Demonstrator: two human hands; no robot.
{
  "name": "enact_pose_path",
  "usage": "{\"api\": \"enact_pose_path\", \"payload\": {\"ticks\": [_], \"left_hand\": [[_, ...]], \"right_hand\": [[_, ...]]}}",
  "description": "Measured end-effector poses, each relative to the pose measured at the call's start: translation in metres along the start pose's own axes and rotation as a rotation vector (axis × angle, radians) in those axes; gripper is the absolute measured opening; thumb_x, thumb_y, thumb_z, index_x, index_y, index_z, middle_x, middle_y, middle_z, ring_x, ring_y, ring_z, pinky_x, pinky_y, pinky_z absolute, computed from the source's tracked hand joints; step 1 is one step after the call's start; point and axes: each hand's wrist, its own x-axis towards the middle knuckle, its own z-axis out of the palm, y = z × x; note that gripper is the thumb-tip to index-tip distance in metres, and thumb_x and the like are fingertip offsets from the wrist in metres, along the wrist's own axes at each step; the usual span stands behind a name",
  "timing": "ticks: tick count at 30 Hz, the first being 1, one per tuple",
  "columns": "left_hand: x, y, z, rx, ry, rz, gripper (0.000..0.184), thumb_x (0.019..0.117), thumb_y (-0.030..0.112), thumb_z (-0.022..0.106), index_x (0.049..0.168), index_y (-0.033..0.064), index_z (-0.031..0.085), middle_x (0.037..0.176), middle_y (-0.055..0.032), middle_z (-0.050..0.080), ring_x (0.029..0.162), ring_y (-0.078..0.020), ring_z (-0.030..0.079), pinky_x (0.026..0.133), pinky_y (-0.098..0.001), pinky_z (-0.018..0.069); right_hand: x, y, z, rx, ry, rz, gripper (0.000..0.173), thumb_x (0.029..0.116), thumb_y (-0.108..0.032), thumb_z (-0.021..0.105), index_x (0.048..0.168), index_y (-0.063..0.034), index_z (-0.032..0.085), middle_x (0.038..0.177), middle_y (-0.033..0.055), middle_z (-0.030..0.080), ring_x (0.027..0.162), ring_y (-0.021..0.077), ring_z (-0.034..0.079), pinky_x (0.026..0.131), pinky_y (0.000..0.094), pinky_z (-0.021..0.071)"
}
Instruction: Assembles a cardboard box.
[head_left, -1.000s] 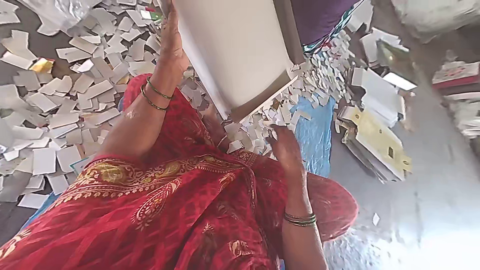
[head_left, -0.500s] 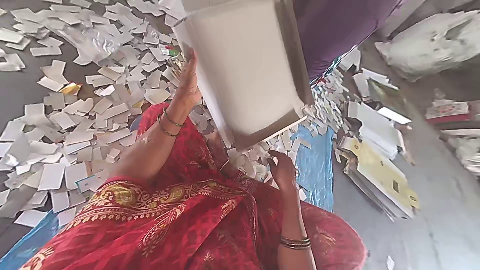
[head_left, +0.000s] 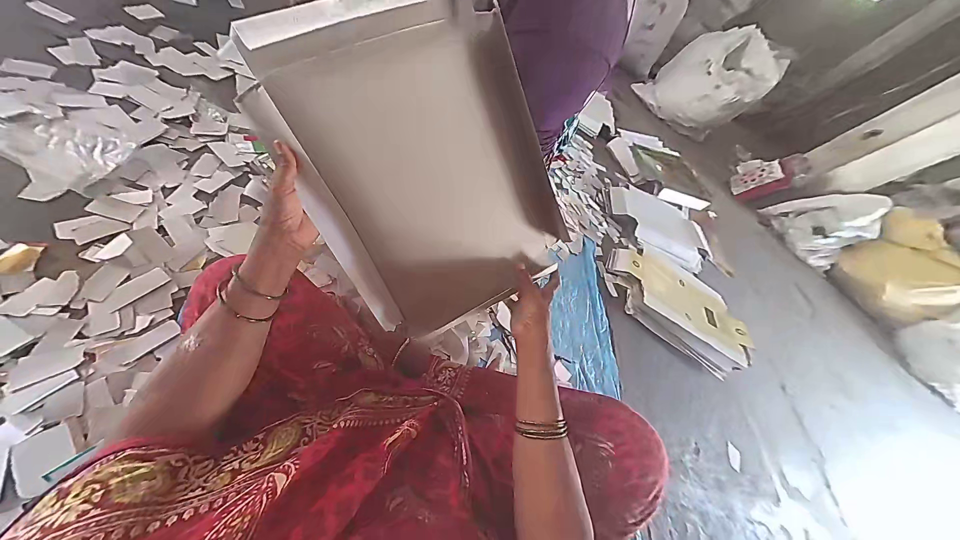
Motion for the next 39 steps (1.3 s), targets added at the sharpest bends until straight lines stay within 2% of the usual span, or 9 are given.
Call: {"api": "enact_pose_path", "payload": {"ticks": [2,4,7,11,14,18,26,34,39], "left_hand": [[0.000,-0.001,-0.004,-0.027,-0.047,0.007,0.047,0.1116,0.044,0.025,0.149,0.0197,0.039,0.138,-0.0021,0.060,0.130,-0.0153,0.057,0.108,-0.0408,0.0499],[0.000,-0.002,-0.002,-0.034,-0.058,0.006,0.045,0.1118,0.044,0.024,0.145,0.0196,0.043,0.134,-0.0015,0.062,0.127,-0.0144,0.059,0.106,-0.0397,0.0512],[0.001,-0.001,0.000,-0.026,-0.035,0.020,0.046,0.1121,0.043,0.020,0.144,0.0193,0.043,0.134,-0.0010,0.062,0.128,-0.0137,0.058,0.108,-0.0391,0.0498],[0.005,-0.003,0.002,-0.058,0.020,0.009,0.045,0.1121,0.042,0.020,0.142,0.0189,0.044,0.131,-0.0023,0.064,0.126,-0.0159,0.060,0.106,-0.0410,0.0515],[-0.003,-0.007,0.004,0.025,0.149,-0.067,0.047,0.1112,0.045,0.029,0.147,0.0179,0.042,0.137,-0.0023,0.060,0.127,-0.0146,0.059,0.105,-0.0389,0.0515],[-0.010,-0.007,-0.004,0.127,0.189,-0.075,0.055,0.1075,0.053,0.039,0.151,0.0200,0.040,0.145,-0.0008,0.055,0.132,-0.0140,0.054,0.109,-0.0397,0.0485],[0.003,-0.013,-0.010,0.063,0.235,0.020,0.050,0.1102,0.046,0.034,0.152,0.0184,0.039,0.148,-0.0019,0.053,0.136,-0.0168,0.051,0.112,-0.0437,0.0453],[0.007,-0.006,-0.006,-0.036,0.253,0.065,0.049,0.1114,0.044,0.028,0.152,0.0182,0.037,0.148,-0.0036,0.053,0.138,-0.0192,0.050,0.113,-0.0485,0.0436],[0.007,-0.002,-0.007,-0.017,0.224,0.082,0.048,0.1118,0.043,0.027,0.152,0.0175,0.037,0.146,-0.0043,0.054,0.136,-0.0194,0.051,0.112,-0.0478,0.0449]], "right_hand": [[-0.002,0.011,0.008,0.058,0.011,0.066,0.092,0.0984,-0.009,0.065,0.162,-0.0293,0.002,0.153,0.0233,0.037,0.123,0.0382,0.055,0.088,0.0560,0.0539],[-0.004,0.020,0.007,0.107,0.004,0.115,0.074,0.1007,-0.002,0.056,0.160,-0.0215,0.016,0.140,0.0229,0.050,0.108,0.0338,0.063,0.081,0.0506,0.0575],[-0.002,0.034,-0.006,0.250,-0.062,0.209,0.040,0.1054,-0.006,0.049,0.144,-0.0086,0.041,0.119,0.0160,0.062,0.098,0.0252,0.067,0.081,0.0446,0.0592],[-0.001,0.038,-0.025,0.358,-0.164,0.127,0.024,0.1086,-0.009,0.041,0.132,-0.0074,0.048,0.106,0.0087,0.065,0.093,0.0190,0.068,0.083,0.0411,0.0590],[-0.002,0.028,-0.029,0.461,-0.227,-0.037,0.024,0.1080,-0.009,0.041,0.129,-0.0122,0.053,0.109,0.0033,0.069,0.100,0.0148,0.068,0.091,0.0385,0.0582],[-0.009,0.012,-0.021,0.513,-0.172,-0.029,0.034,0.1063,-0.009,0.047,0.140,-0.0099,0.043,0.117,0.0065,0.066,0.103,0.0162,0.068,0.089,0.0379,0.0598],[-0.012,0.009,-0.028,0.404,-0.041,0.055,0.037,0.0947,0.004,0.064,0.129,-0.0025,0.051,0.111,0.0094,0.065,0.095,0.0166,0.067,0.081,0.0341,0.0599],[-0.017,0.001,-0.041,0.419,-0.278,0.001,0.042,0.0896,0.011,0.063,0.128,-0.0030,0.051,0.106,0.0104,0.069,0.093,0.0188,0.070,0.086,0.0373,0.0609],[-0.003,0.007,-0.059,0.104,-0.249,-0.166,0.051,0.0845,0.007,0.073,0.131,0.0011,0.054,0.110,0.0123,0.069,0.097,0.0192,0.070,0.087,0.0376,0.0614]]}}
